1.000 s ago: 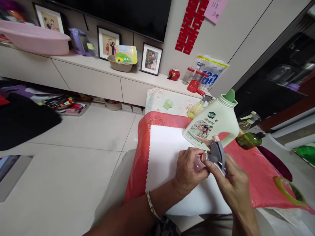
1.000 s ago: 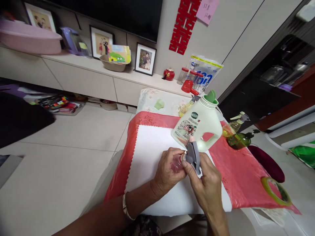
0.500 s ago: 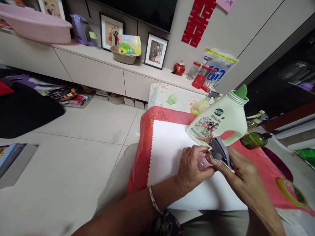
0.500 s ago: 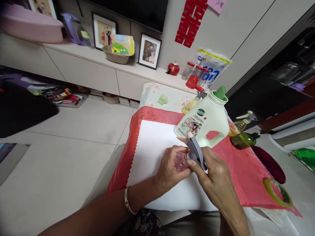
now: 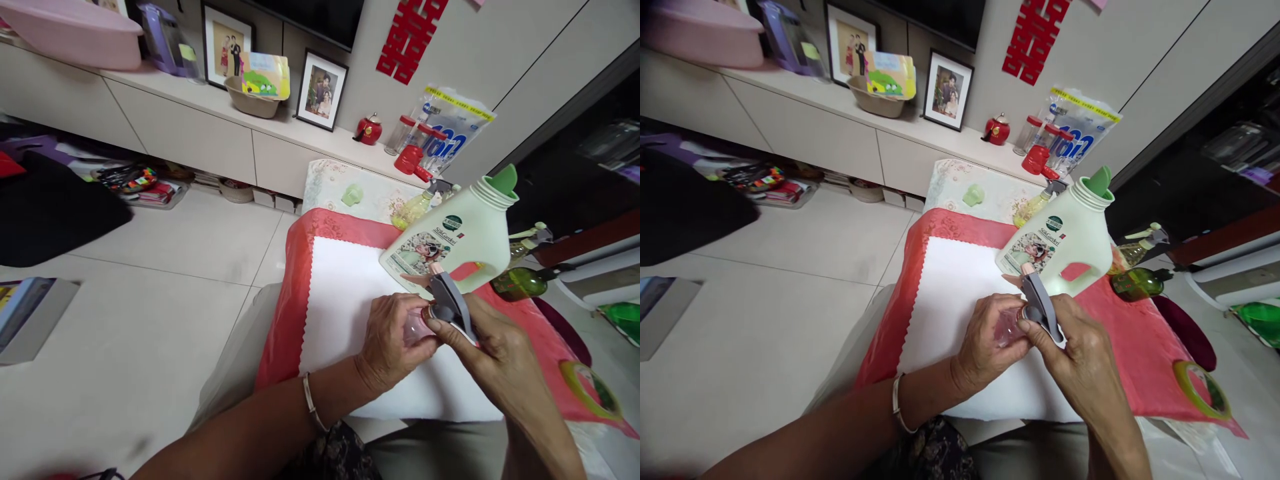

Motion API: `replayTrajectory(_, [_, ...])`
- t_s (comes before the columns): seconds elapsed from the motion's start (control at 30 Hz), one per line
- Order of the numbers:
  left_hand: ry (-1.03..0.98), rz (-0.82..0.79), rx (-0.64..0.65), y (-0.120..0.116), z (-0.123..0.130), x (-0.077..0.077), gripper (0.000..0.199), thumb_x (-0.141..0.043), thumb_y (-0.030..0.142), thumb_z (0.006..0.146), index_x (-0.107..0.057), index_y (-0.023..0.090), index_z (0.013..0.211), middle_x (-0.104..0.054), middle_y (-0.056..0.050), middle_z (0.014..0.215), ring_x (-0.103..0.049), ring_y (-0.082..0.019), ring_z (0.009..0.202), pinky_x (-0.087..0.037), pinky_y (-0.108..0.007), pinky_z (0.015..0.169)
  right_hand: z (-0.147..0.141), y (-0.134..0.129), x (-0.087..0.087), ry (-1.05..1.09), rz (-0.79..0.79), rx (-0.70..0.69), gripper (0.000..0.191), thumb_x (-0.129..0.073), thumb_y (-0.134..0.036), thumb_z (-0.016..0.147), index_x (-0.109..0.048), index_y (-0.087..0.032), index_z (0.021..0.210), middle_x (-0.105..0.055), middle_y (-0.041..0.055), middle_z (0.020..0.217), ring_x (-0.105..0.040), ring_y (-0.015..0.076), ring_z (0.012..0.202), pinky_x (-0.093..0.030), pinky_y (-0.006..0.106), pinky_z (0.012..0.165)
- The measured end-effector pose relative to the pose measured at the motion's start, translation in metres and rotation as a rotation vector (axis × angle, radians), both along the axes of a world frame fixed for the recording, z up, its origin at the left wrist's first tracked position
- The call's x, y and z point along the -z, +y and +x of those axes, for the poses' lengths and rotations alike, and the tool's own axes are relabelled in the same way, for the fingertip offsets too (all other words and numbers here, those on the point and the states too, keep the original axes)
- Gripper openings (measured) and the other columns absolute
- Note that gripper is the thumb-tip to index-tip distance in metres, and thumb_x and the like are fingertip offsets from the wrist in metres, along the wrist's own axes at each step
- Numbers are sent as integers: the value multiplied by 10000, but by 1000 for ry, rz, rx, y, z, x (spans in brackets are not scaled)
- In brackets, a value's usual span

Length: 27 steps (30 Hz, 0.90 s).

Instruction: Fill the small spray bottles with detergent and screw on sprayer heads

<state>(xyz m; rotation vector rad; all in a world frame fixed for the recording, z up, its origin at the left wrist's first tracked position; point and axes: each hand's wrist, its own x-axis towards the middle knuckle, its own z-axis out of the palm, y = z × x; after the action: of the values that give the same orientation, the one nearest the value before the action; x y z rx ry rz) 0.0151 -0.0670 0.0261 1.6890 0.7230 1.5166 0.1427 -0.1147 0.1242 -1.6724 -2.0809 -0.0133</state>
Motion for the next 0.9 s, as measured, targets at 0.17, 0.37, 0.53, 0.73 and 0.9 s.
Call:
replayTrajectory(0.17, [21, -30, 7, 1, 0, -2, 319, -757, 213, 786, -598, 221, 1062, -738, -51, 1037, -689, -230, 967, -505, -380, 882, -7, -3, 5, -67, 105, 43, 316, -527, -451, 1059, -599, -148, 1007, -585, 16, 918, -524, 97, 763, -367, 190, 654])
replayTrajectory(0.37, [16, -16, -53, 2, 4, -5, 243, -728, 175, 791, -604, 218, 996, -750, -32, 968, -702, -216, 898, -507, -366, 820, -17, -5, 15, -118, 225, 142, 405, -500, -503, 1064, -570, -137, 905, -523, -1, 785, -447, 84, 673, -310, 209, 613])
replayTrajectory(0.53, [-5, -19, -82, 1, 7, -7, 250, -698, 161, 763, -591, 217, 982, -747, -31, 956, -703, -216, 884, -505, -367, 797, -20, -9, 16, -53, 223, 140, 361, -523, -460, 1060, -563, -137, 903, -523, 3, 801, -478, 87, 722, -343, 201, 658])
replayTrajectory(0.73, [49, -69, -79, 1, 7, -10, 254, -706, 161, 734, -572, 226, 940, -752, -25, 933, -703, -222, 876, -497, -382, 804, -18, -13, 13, 70, 85, 113, 242, -549, -384, 1051, -603, -154, 999, -544, 10, 865, -485, 99, 747, -369, 205, 705])
replayTrajectory(0.9, [22, -39, -86, 0, 8, -7, 228, -679, 179, 757, -579, 218, 957, -748, -34, 943, -703, -226, 895, -495, -386, 811, -19, -10, 13, -70, 192, 141, 305, -553, -410, 1050, -576, -140, 909, -500, 8, 787, -393, 93, 646, -329, 218, 675])
